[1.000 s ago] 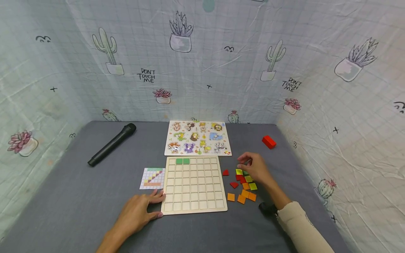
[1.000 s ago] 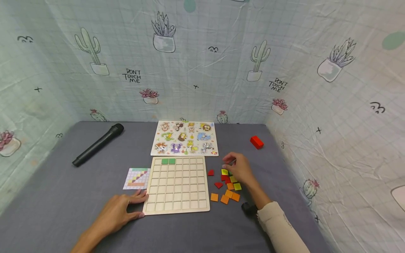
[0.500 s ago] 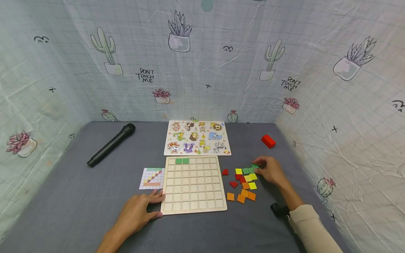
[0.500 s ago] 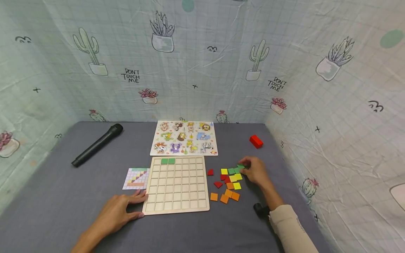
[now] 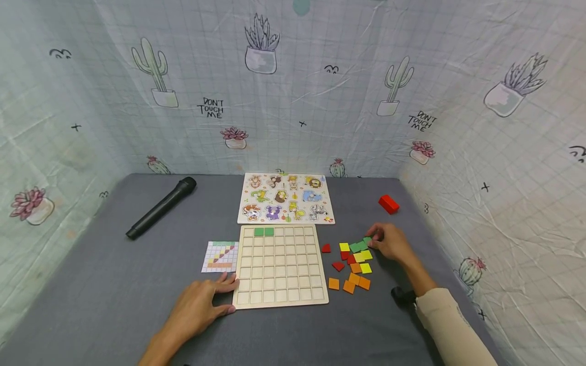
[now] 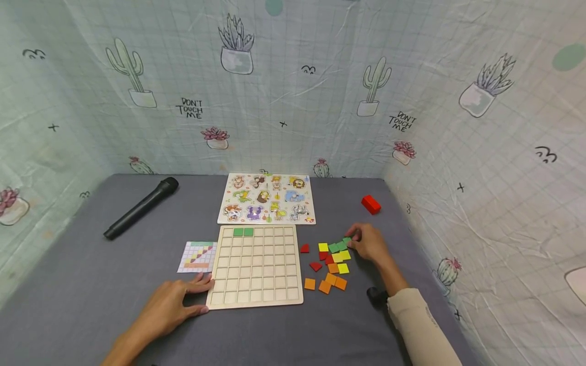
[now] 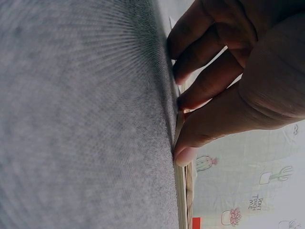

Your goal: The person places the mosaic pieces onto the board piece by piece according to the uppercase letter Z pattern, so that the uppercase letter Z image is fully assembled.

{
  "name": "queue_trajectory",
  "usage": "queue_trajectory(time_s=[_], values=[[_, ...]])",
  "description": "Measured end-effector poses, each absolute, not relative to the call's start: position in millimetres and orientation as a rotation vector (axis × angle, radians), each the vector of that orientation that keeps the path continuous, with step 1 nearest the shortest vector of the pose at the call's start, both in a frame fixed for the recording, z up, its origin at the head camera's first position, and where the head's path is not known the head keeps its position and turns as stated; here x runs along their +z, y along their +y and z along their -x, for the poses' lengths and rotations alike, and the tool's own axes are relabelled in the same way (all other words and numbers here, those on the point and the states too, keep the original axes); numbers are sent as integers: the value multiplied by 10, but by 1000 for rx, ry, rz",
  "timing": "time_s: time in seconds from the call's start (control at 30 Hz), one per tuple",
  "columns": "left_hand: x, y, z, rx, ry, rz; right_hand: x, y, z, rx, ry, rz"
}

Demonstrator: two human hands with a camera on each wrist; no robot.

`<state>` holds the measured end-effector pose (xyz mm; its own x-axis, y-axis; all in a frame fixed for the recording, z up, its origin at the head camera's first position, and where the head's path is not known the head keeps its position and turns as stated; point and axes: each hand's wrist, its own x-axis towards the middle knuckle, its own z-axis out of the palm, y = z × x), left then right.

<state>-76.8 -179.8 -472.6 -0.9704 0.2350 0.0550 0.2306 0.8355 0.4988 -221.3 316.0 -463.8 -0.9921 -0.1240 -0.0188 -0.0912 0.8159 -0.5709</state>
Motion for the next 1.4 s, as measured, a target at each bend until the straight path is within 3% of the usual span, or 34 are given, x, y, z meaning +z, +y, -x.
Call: queue_trajectory(time_s=[0.4, 0.73, 1.4], values=[[-4707, -1794, 766, 784, 3009, -396, -4627, 3016, 2258, -965, 3072, 127], [-4729, -1793, 765, 783, 3020, -396, -4511, 2480, 2306, -1126, 2988, 96], [-4728, -1788, 760, 777, 3024, -395, -4535, 1525, 2444, -1244, 2887, 346]])
